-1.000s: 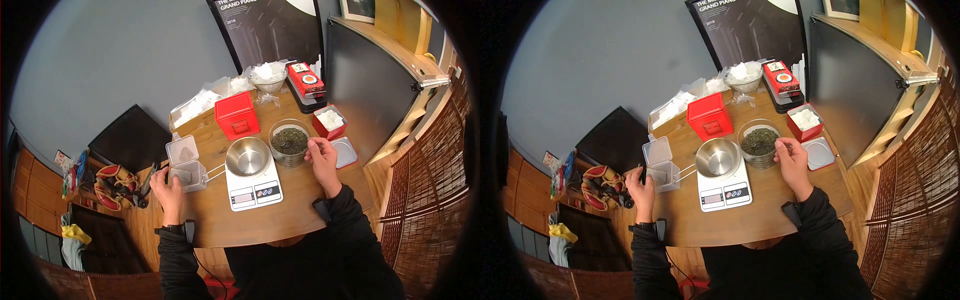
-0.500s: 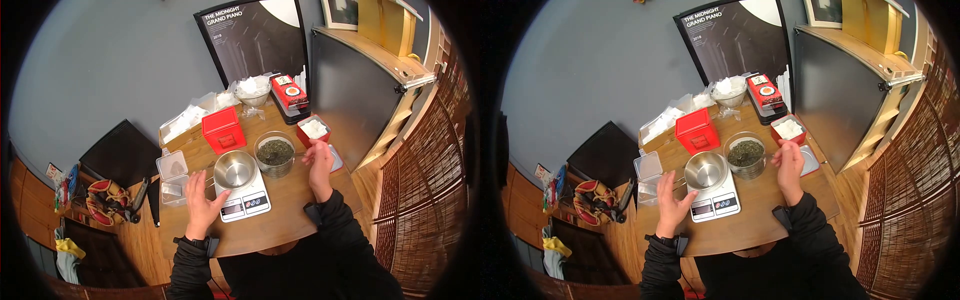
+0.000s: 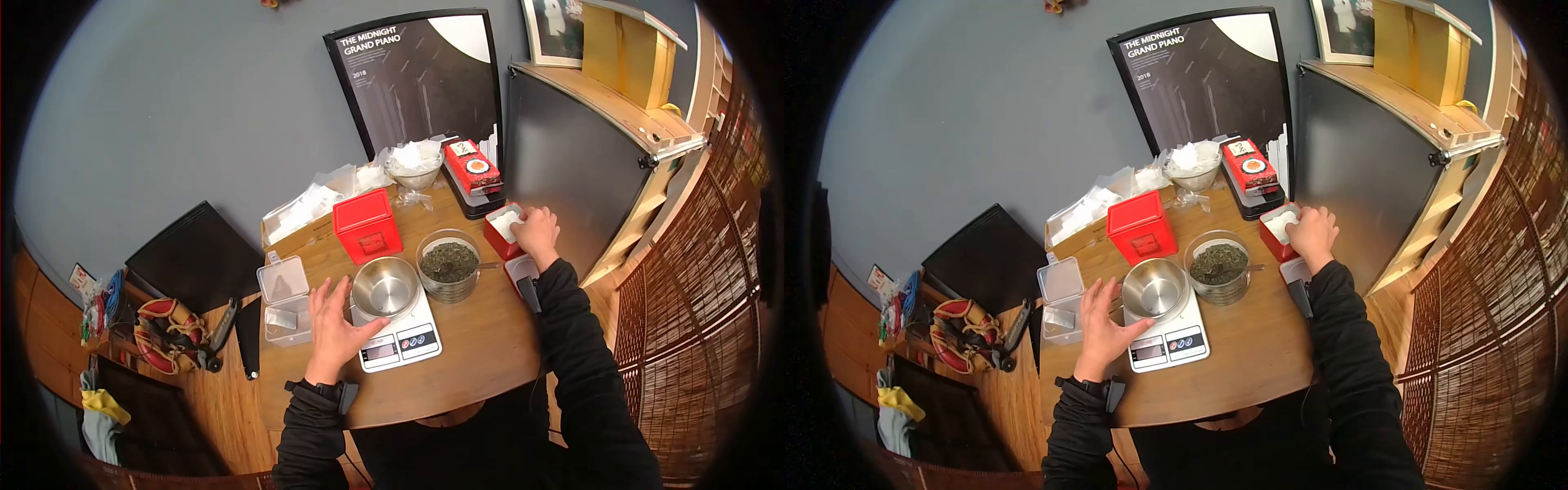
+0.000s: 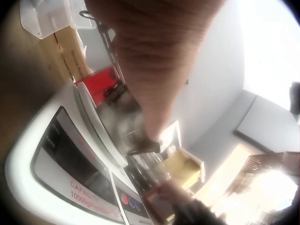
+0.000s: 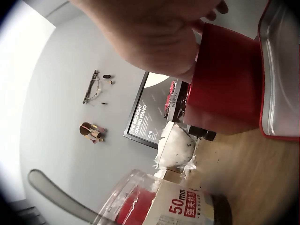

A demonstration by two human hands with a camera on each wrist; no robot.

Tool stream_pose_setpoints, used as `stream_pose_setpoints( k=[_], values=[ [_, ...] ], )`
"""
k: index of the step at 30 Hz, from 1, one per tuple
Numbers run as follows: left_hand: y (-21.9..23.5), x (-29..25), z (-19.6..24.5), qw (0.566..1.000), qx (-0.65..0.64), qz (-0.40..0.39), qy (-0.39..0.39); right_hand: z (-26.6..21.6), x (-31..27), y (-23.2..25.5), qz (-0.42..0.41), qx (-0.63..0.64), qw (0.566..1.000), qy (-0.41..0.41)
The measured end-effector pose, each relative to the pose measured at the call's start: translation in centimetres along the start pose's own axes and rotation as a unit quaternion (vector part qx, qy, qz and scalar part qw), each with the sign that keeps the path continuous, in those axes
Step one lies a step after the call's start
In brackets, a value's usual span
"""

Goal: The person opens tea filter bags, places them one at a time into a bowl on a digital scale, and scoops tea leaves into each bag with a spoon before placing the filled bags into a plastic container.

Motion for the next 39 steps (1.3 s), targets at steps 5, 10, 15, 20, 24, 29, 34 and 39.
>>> stream_pose_setpoints(
  k=[5, 10, 15, 20, 24, 29, 34, 39],
  values=[
    [0.1, 0.2, -0.4, 1.0, -0.01, -0.005, 0.005, 0.8, 0.6, -1.1, -0.004, 0.0, 1.0, -0.002],
    [0.3, 0.2, -0.6, 1.0, -0.016, 0.017, -0.01, 0.7, 0.2, -1.0, 0.026, 0.048, 0.998, 0.02],
    [0.7, 0.7, -0.3, 0.998, -0.026, 0.021, -0.052, -0.3, -1.5, 0.4, 0.123, 0.107, 0.982, 0.093],
    [0.7, 0.7, -0.8, 0.998, -0.029, 0.035, -0.044, -0.9, -1.8, 1.1, 0.127, 0.143, 0.975, 0.111],
    [0.7, 0.6, -1.4, 0.999, -0.014, 0.026, -0.025, -1.2, -1.6, 1.0, 0.112, 0.126, 0.979, 0.112],
    [1.3, 0.5, -2.0, 0.998, 0.009, 0.045, -0.048, -0.4, -0.8, -0.2, 0.02, 0.169, 0.983, 0.064],
    [1.5, 0.6, -2.3, 0.997, 0.008, 0.052, -0.061, -0.6, -0.9, 0.5, 0.114, 0.219, 0.96, 0.133],
    [2.6, 0.4, -1.4, 0.994, 0.01, 0.074, -0.085, 0.6, 0.8, -0.5, 0.097, 0.339, 0.932, 0.08]
  ],
)
Point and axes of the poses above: each hand's wrist, its own x-axis towards the middle knuckle, its own y-axis out of the back of the hand, z = x × y, the point moved 8 cm from there along x, towards the middle knuckle, and after that the axes turned 4 degrees about z, right-handed, at the moved point
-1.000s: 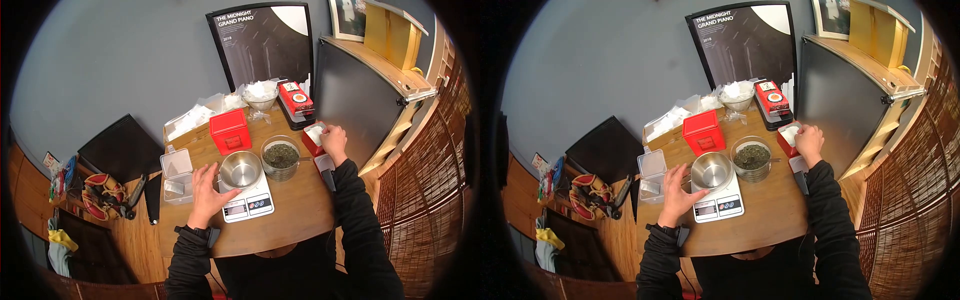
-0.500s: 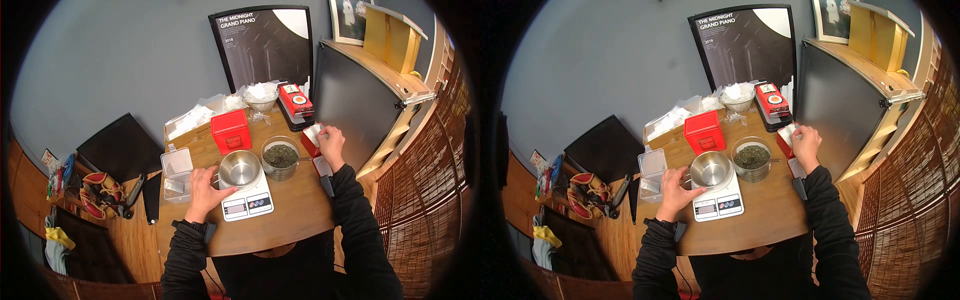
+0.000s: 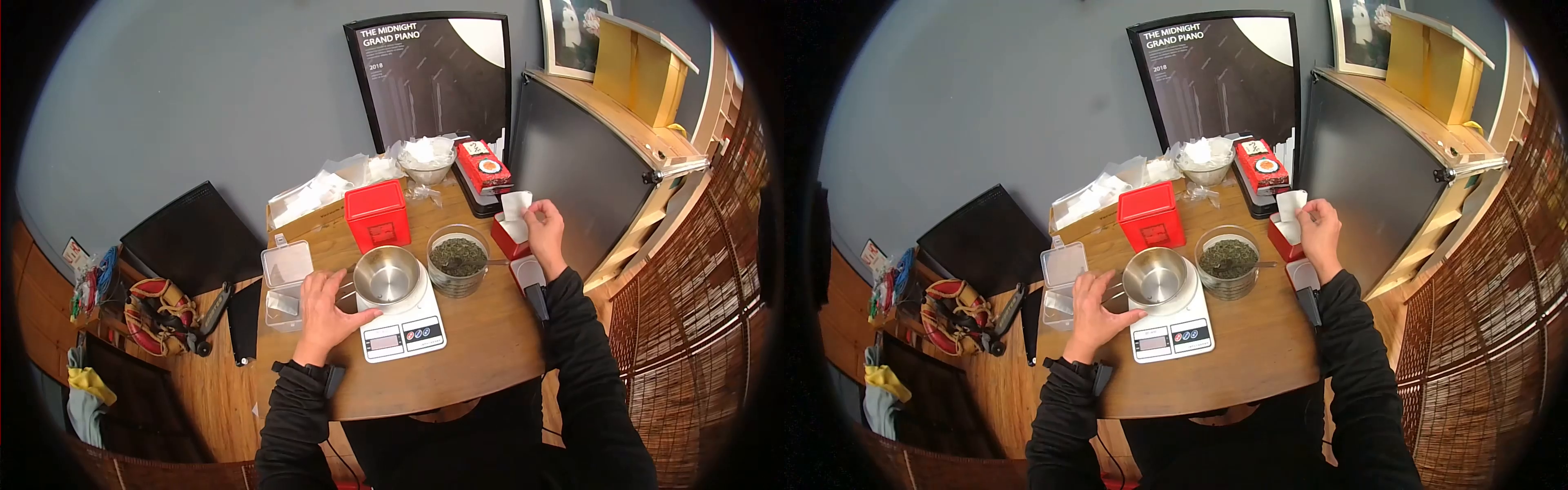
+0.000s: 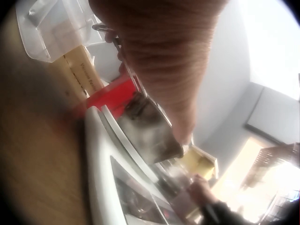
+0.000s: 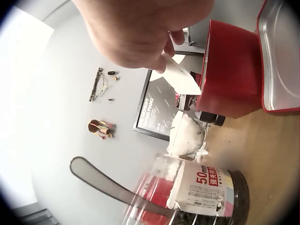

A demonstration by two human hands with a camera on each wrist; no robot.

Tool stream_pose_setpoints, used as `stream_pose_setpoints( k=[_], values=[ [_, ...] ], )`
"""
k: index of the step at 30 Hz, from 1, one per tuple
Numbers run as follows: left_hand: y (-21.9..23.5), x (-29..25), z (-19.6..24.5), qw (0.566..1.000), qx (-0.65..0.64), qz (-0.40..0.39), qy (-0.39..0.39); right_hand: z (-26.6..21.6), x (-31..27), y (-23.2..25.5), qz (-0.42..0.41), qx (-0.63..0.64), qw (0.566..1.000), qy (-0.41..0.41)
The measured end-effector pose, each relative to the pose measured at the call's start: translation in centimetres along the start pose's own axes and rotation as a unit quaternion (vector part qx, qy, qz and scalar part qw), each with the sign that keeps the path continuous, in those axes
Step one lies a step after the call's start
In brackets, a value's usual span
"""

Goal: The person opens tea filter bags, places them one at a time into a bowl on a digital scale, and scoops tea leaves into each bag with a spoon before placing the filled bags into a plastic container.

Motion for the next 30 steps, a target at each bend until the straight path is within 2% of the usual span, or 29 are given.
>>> stream_pose_setpoints(
  k=[2, 5, 9, 11, 12, 14, 18, 21, 25, 27, 29, 30],
  values=[
    [0.3, -0.1, 0.2, 1.0, -0.008, 0.007, 0.001, -1.0, 0.0, -0.1, -0.022, 0.063, 0.998, -0.014],
    [0.7, -0.2, 0.5, 1.0, -0.023, 0.018, 0.003, -2.1, 0.0, 0.6, -0.034, 0.064, 0.996, -0.054],
    [1.3, -0.5, 1.2, 0.999, -0.027, 0.028, -0.004, -1.7, 0.3, 0.5, -0.013, 0.125, 0.992, -0.013],
    [1.4, -0.7, 1.3, 0.999, -0.029, 0.029, -0.003, -0.1, 0.0, 0.1, -0.05, 0.141, 0.985, -0.083],
    [1.4, -0.8, 1.4, 0.999, -0.03, 0.031, -0.002, 0.1, -0.1, 0.0, -0.051, 0.14, 0.985, -0.084],
    [1.5, -1.1, 1.4, 0.999, -0.036, 0.026, 0.008, 0.3, -0.5, 0.2, -0.024, 0.205, 0.968, -0.142],
    [1.7, -1.5, 1.5, 0.999, -0.039, 0.024, 0.017, 0.6, -0.7, 0.5, -0.037, 0.234, 0.954, -0.184],
    [2.1, -1.6, 1.8, 0.999, -0.041, 0.033, 0.011, -0.9, -1.0, 1.2, -0.04, 0.282, 0.942, -0.177],
    [3.1, -1.5, 2.8, 0.997, -0.053, 0.052, 0.006, -6.0, -2.0, 3.7, -0.064, 0.313, 0.939, -0.125],
    [3.9, -1.3, 3.9, 0.995, -0.069, 0.076, -0.009, -10.2, -3.7, 5.0, -0.113, 0.315, 0.94, -0.074],
    [4.4, -0.9, 5.3, 0.993, -0.089, 0.076, -0.004, -12.8, -6.0, 6.2, -0.14, 0.314, 0.936, -0.073],
    [4.6, -0.7, 6.0, 0.991, -0.108, 0.078, -0.001, -14.7, -7.5, 6.2, -0.19, 0.288, 0.936, -0.067]
  ],
)
Point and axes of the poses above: each hand's wrist, its own x-axis towards the middle knuckle, its own y-axis out of the back of the hand, z = x × y, the point moved 8 cm from there along x, towards the middle knuckle, and after that the axes turned 4 degrees about z, right-handed, at the moved point
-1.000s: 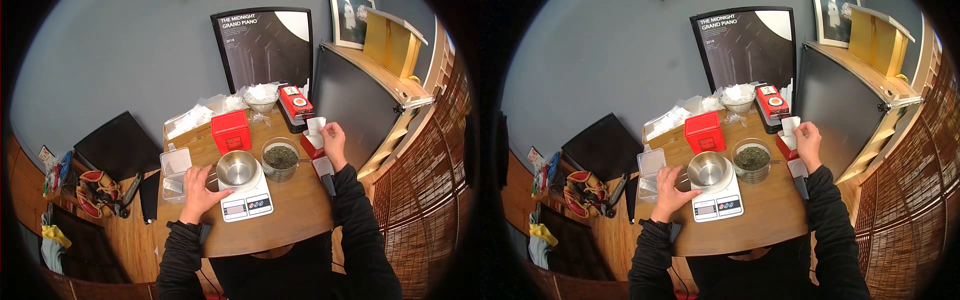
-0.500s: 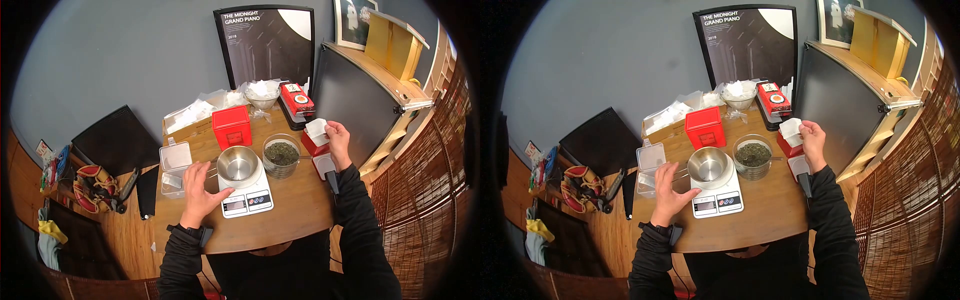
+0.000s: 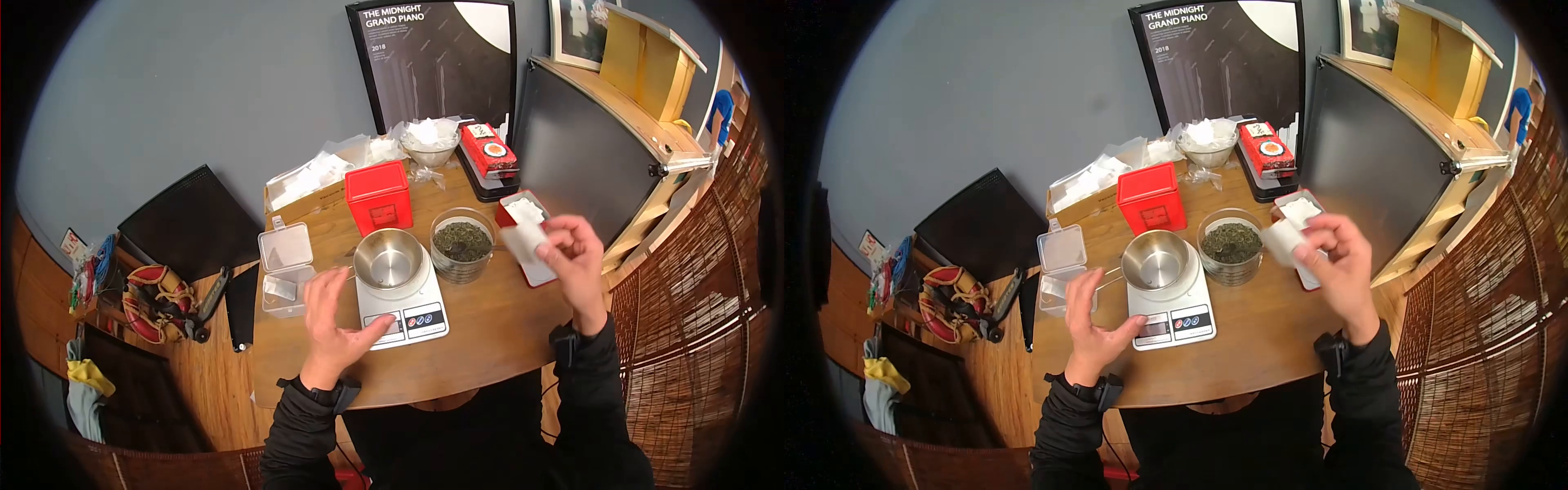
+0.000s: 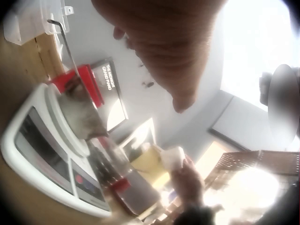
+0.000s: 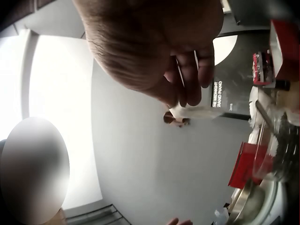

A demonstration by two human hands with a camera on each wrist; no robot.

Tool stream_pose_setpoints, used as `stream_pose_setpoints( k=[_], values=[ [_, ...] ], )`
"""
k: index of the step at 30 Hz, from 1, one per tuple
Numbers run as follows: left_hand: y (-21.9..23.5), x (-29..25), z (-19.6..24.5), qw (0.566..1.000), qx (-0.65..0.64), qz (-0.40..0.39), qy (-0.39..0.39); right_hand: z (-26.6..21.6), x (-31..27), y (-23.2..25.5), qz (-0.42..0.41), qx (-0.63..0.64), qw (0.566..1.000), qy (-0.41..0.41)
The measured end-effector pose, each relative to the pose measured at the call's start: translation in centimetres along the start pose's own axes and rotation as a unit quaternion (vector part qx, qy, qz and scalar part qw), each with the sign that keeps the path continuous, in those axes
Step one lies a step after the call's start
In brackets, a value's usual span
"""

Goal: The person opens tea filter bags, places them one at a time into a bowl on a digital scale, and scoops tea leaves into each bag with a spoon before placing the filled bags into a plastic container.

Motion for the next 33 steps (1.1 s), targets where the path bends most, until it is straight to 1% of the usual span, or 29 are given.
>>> stream_pose_setpoints(
  k=[1, 2, 4, 5, 7, 8, 9, 11, 14, 17, 21, 23, 30, 33],
  values=[
    [-0.2, 0.2, 0.7, 1.0, 0.001, -0.003, 0.003, -0.7, -1.2, -1.6, -0.048, -0.028, 0.998, -0.014],
    [-0.6, 0.4, 1.8, 0.999, -0.035, -0.011, -0.011, -1.2, -2.2, -2.6, -0.048, -0.027, 0.998, -0.018],
    [-1.3, 1.3, 4.5, 0.995, -0.09, -0.015, -0.044, -2.7, -3.5, -5.5, -0.107, -0.168, 0.978, 0.058],
    [-1.6, 1.6, 5.2, 0.995, -0.088, -0.015, -0.043, -2.7, -3.7, -6.1, -0.109, -0.167, 0.978, 0.057],
    [-2.8, 1.9, 6.8, 0.984, -0.158, -0.059, -0.049, -3.5, -4.5, -8.0, -0.163, -0.239, 0.947, 0.142],
    [-3.1, 2.3, 7.5, 0.982, -0.168, -0.077, -0.05, -3.3, -4.6, -8.5, -0.179, -0.23, 0.948, 0.127],
    [-3.3, 2.4, 7.6, 0.982, -0.166, -0.076, -0.05, -3.1, -4.7, -8.8, -0.18, -0.229, 0.948, 0.127],
    [-4.2, 2.3, 7.8, 0.977, -0.166, -0.121, -0.05, -2.8, -5.2, -9.8, -0.203, -0.236, 0.935, 0.171],
    [-4.7, 2.1, 8.1, 0.971, -0.189, -0.144, -0.033, -3.1, -5.6, -10.8, -0.223, -0.233, 0.927, 0.193],
    [-5.0, 1.8, 8.1, 0.97, -0.177, -0.162, -0.042, -2.8, -5.8, -11.4, -0.244, -0.227, 0.922, 0.195],
    [-5.3, 1.4, 7.9, 0.968, -0.182, -0.171, -0.035, -3.0, -6.0, -11.9, -0.249, -0.226, 0.92, 0.202],
    [-5.7, 1.0, 7.6, 0.968, -0.164, -0.19, -0.019, -2.9, -6.0, -12.1, -0.253, -0.233, 0.915, 0.212],
    [-5.9, 0.5, 7.3, 0.971, -0.16, -0.176, -0.017, -2.2, -6.3, -12.4, -0.26, -0.23, 0.914, 0.208],
    [-5.9, 0.4, 7.4, 0.972, -0.155, -0.172, -0.03, -2.1, -6.2, -12.4, -0.26, -0.23, 0.913, 0.215]
  ],
)
Point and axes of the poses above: each hand's wrist, its own x-axis towards the middle knuckle, its own y-axis out of the back of the hand, z = x × y, the point moved 8 cm from there along x, towards the middle knuckle, and after that the axes turned 4 degrees about z, right-handed, at the moved point
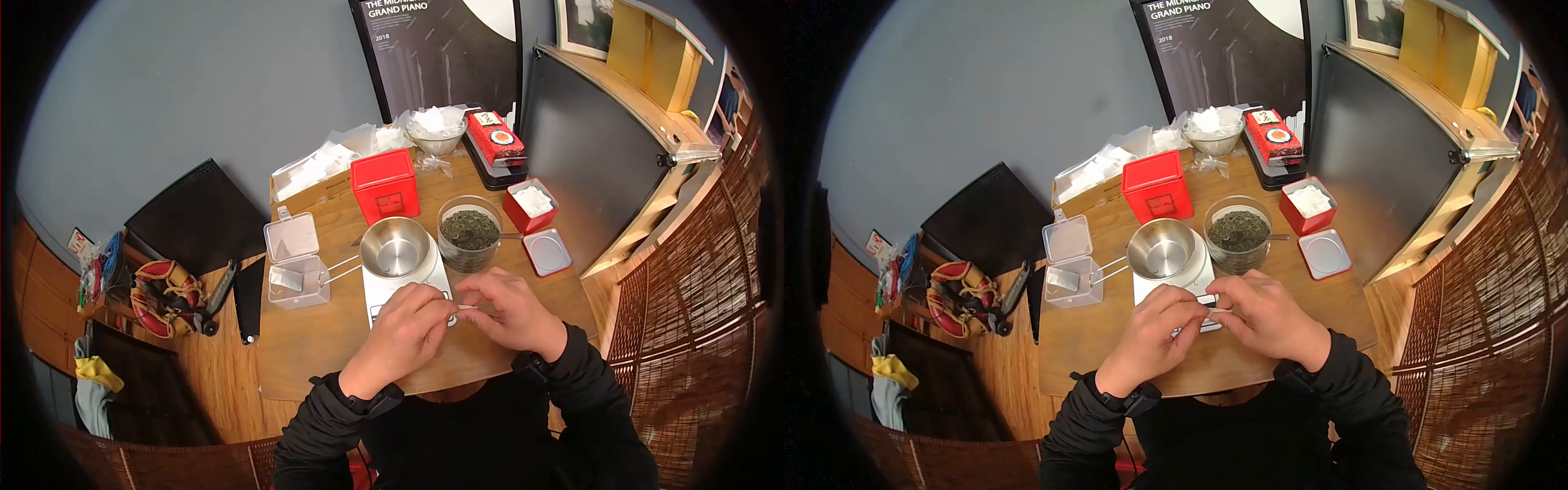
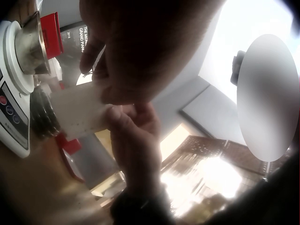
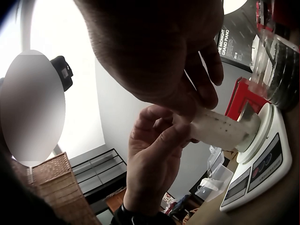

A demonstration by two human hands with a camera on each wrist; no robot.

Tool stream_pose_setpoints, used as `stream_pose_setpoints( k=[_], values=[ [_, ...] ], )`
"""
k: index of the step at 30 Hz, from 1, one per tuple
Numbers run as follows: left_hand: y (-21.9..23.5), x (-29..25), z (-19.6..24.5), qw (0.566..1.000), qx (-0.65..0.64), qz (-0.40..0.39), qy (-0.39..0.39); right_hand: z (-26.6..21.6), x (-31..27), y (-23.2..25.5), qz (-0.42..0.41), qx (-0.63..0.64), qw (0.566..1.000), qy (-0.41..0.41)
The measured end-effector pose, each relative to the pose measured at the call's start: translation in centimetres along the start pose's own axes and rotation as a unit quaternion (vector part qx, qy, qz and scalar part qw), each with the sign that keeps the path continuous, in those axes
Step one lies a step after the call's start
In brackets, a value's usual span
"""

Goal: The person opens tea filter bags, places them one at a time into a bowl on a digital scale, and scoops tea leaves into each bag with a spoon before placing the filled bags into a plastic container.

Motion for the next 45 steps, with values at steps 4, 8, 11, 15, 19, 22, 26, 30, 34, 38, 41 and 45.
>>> stream_pose_setpoints(
  k=[4, 8, 11, 15, 19, 22, 26, 30, 34, 38, 41, 45],
  values=[
    [-0.3, -0.3, -0.3, 1.0, 0.003, -0.006, 0.0, 0.2, -0.1, -0.2, -0.001, 0.0, 1.0, 0.001],
    [-0.4, -0.5, -0.6, 1.0, -0.005, -0.008, 0.015, 0.1, -0.2, -0.4, -0.007, -0.004, 1.0, 0.004],
    [-0.4, -0.6, -0.7, 1.0, -0.006, -0.011, 0.021, 0.0, -0.2, -0.4, -0.013, -0.004, 1.0, 0.004],
    [-0.3, -0.9, -0.9, 0.999, -0.01, -0.008, 0.032, 0.1, -0.3, -0.5, -0.015, -0.007, 1.0, 0.009],
    [-0.1, -1.1, -1.0, 0.999, -0.02, -0.008, 0.041, 0.0, -0.4, -0.8, -0.027, -0.007, 1.0, 0.007],
    [-0.1, -1.3, -1.2, 0.999, -0.019, -0.01, 0.04, -0.1, -0.4, -0.9, -0.029, -0.003, 1.0, 0.003],
    [-0.2, -1.5, -1.1, 0.999, -0.008, -0.011, 0.03, 0.0, -0.4, -1.1, -0.028, -0.004, 1.0, 0.001],
    [-0.1, -1.6, -1.0, 1.0, -0.003, -0.002, 0.022, 0.1, -0.5, -1.2, -0.025, -0.002, 1.0, -0.004],
    [0.2, -1.9, -1.3, 1.0, -0.01, 0.012, 0.021, 0.5, -0.8, -1.4, -0.03, 0.019, 0.999, -0.014],
    [0.2, -2.2, -1.7, 0.999, -0.031, 0.015, 0.038, 0.4, -0.8, -1.3, -0.053, 0.042, 0.997, -0.038],
    [0.1, -2.3, -1.8, 0.998, -0.038, 0.017, 0.05, 0.4, -0.9, -1.6, -0.069, 0.036, 0.996, -0.034],
    [0.1, -2.4, -1.9, 0.998, -0.037, 0.012, 0.053, 0.3, -0.8, -1.6, -0.062, 0.041, 0.997, -0.022]
  ],
)
Point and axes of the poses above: each hand's wrist, its own x-axis towards the middle knuckle, its own y-axis out of the back of the hand, z = x × y, the point moved 8 cm from there along x, towards the middle knuckle, and after that the axes turned 4 degrees about z, right-handed, at the moved point
